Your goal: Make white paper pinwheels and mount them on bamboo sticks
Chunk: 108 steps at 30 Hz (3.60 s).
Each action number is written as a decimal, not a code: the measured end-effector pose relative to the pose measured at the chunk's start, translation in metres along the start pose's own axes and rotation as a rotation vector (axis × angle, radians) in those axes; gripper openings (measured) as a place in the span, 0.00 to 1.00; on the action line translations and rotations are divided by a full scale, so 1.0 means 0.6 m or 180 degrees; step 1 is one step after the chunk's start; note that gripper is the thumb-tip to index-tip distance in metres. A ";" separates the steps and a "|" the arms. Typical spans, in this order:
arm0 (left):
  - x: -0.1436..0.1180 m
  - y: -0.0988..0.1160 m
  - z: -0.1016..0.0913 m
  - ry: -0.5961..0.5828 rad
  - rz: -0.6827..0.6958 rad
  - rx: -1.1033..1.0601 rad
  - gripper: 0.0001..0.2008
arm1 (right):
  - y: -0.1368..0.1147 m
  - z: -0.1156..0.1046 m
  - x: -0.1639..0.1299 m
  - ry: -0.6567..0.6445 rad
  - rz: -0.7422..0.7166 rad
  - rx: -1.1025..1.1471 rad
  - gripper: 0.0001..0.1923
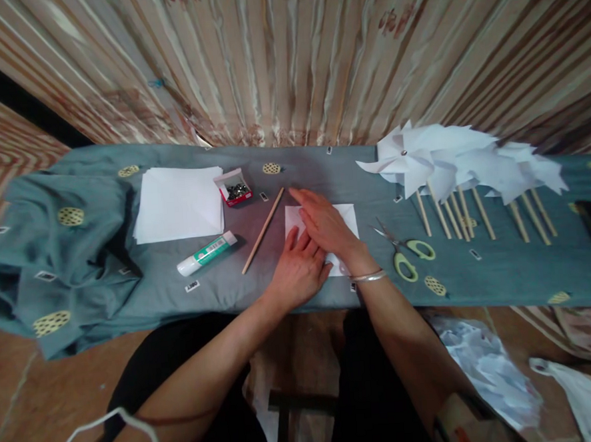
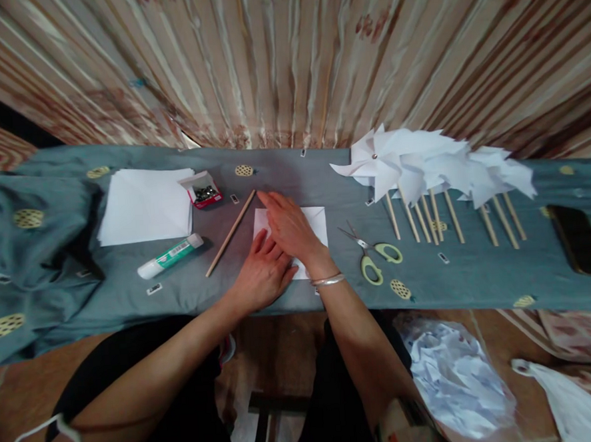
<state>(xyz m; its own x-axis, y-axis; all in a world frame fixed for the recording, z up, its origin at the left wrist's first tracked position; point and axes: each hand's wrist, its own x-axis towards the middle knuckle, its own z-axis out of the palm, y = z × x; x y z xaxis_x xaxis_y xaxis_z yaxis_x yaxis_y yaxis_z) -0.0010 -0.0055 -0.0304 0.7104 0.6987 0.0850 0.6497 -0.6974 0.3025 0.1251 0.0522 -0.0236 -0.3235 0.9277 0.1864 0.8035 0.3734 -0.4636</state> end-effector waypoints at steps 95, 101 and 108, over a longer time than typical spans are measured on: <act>-0.014 -0.032 -0.020 0.0400 0.0235 -0.0285 0.17 | 0.004 -0.049 -0.112 0.1283 0.1380 0.2397 0.14; -0.015 -0.034 -0.019 0.0386 0.0242 -0.0216 0.16 | 0.002 -0.044 -0.115 0.1117 0.1399 0.2097 0.14; -0.014 -0.031 -0.021 0.0307 0.0224 -0.0239 0.16 | 0.000 -0.039 -0.117 0.1197 0.1337 0.1599 0.14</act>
<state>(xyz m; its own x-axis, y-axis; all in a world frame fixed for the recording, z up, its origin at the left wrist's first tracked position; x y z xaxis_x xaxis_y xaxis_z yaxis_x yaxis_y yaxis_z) -0.0227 0.0036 -0.0247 0.7219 0.6630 0.1983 0.5745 -0.7339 0.3624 0.1599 -0.0131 -0.0163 0.2245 0.9631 0.1483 0.4679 0.0270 -0.8833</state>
